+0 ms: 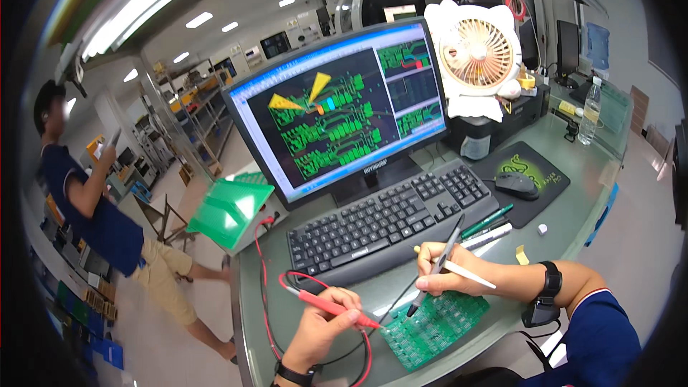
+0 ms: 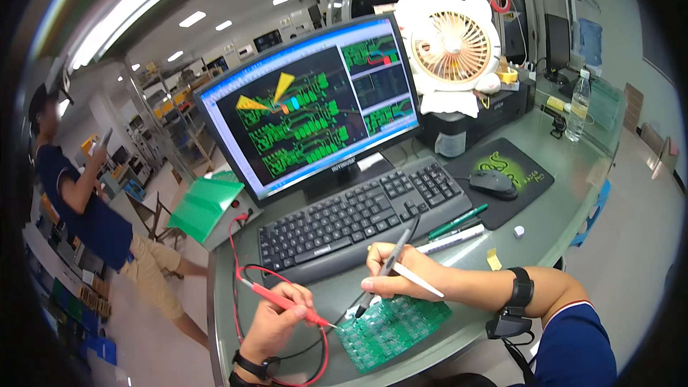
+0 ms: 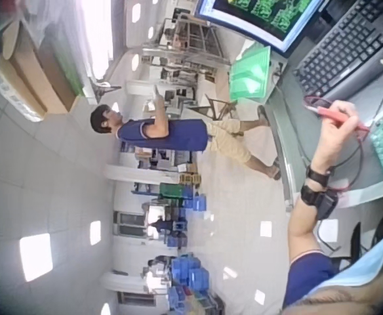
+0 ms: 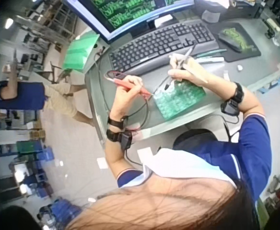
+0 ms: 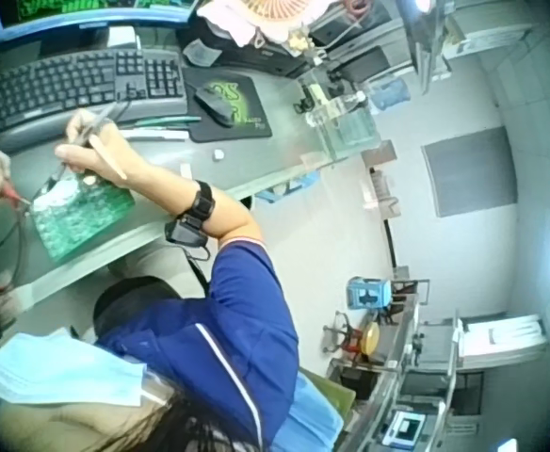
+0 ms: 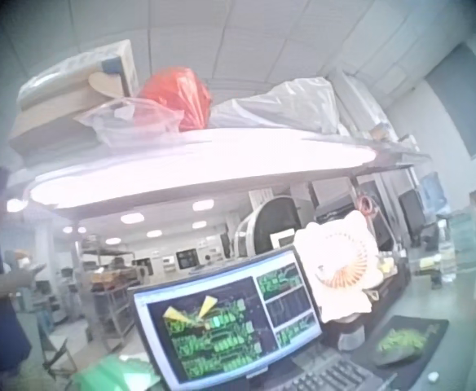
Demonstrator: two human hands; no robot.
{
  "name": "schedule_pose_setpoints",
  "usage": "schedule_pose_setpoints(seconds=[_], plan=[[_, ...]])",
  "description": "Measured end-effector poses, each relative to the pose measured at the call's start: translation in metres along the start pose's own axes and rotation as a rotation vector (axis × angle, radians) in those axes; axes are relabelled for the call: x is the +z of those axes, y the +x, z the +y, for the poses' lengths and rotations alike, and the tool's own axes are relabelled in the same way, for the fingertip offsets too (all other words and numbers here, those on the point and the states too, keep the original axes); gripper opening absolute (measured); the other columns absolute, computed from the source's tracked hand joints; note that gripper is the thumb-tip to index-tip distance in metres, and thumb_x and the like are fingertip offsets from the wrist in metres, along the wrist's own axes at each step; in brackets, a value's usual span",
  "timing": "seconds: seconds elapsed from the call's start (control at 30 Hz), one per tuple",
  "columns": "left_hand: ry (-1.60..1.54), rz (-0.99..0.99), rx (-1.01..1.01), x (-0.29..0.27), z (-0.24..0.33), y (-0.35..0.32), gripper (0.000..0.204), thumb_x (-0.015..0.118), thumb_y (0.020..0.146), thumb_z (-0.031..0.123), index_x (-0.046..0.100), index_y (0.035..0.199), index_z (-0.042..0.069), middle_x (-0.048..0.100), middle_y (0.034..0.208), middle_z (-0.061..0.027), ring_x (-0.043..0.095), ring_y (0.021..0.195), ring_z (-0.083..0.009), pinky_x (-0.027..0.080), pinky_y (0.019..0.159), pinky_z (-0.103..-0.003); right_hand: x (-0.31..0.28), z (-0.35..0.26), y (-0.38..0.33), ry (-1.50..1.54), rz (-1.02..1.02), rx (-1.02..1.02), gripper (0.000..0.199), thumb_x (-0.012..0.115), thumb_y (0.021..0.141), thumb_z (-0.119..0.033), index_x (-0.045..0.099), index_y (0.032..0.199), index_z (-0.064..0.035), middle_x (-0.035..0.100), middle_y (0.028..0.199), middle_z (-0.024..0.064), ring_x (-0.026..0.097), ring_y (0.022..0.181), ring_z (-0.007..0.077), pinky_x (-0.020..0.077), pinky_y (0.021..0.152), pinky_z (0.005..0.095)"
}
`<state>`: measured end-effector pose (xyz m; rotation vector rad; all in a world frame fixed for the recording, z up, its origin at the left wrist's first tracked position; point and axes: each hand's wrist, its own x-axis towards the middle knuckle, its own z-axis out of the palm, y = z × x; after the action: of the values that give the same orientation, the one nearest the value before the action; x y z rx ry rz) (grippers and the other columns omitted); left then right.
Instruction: Testing a printed circuit board (PCB) using multimeter probes and a computer interface.
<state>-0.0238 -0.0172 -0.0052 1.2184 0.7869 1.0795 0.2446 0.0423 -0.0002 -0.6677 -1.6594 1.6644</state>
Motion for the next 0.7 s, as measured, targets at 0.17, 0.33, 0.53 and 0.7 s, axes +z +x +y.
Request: schedule_pose_setpoints(seconds=[0.17, 0.33, 0.53, 0.7], plan=[[-0.014, 0.064, -0.004, -0.001, 0.003, 0.007, 0.018, 0.067, 0.081, 0.005, 0.049, 0.087, 0.005, 0.049, 0.084, -0.0058, 0.058, 0.073, -0.0162, 0.048, 0.062, -0.028, 0.0, -0.006, -0.001, -0.078, 0.027, -0.016, 0.024, 0.065, 0.088, -0.018, 0.045, 0.079, -0.0076, 0.053, 0.067, 0.0, 0.055, 0.063, 0.0072, 0.0444, 0.056, 0.0234], [0.051, 0.093, -0.026, -0.009, 0.002, 0.007, 0.021, 0.068, 0.079, 0.005, 0.048, 0.085, 0.007, 0.047, 0.081, -0.0042, 0.053, 0.064, -0.0111, 0.045, 0.057, -0.024, 0.0, -0.009, 0.002, -0.049, 0.032, 0.124, 0.021, 0.063, 0.09, -0.017, 0.046, 0.081, -0.0073, 0.054, 0.074, 0.0014, 0.056, 0.058, 0.0068, 0.0447, 0.052, 0.022], [0.111, 0.036, -0.05, -0.007, 0.001, 0.007, 0.021, 0.069, 0.079, 0.004, 0.05, 0.083, 0.007, 0.048, 0.082, -0.0025, 0.052, 0.068, -0.0083, 0.045, 0.061, -0.023, 0.006, -0.002, -0.005, -0.001, -0.019, 0.094, 0.021, 0.066, 0.088, -0.018, 0.048, 0.086, -0.0063, 0.057, 0.077, 0.0005, 0.059, 0.066, 0.0067, 0.0461, 0.058, 0.0218], [0.153, 0.018, -0.109, -0.005, 0.003, 0.007, 0.02, 0.07, 0.078, 0.002, 0.052, 0.08, 0.008, 0.051, 0.084, -0.0011, 0.054, 0.074, -0.0078, 0.047, 0.068, -0.024, 0.01, 0.003, -0.01, -0.103, -0.088, -0.01, 0.021, 0.068, 0.087, -0.018, 0.052, 0.088, -0.0045, 0.063, 0.081, 0.0031, 0.061, 0.074, 0.0062, 0.0458, 0.061, 0.0218]])
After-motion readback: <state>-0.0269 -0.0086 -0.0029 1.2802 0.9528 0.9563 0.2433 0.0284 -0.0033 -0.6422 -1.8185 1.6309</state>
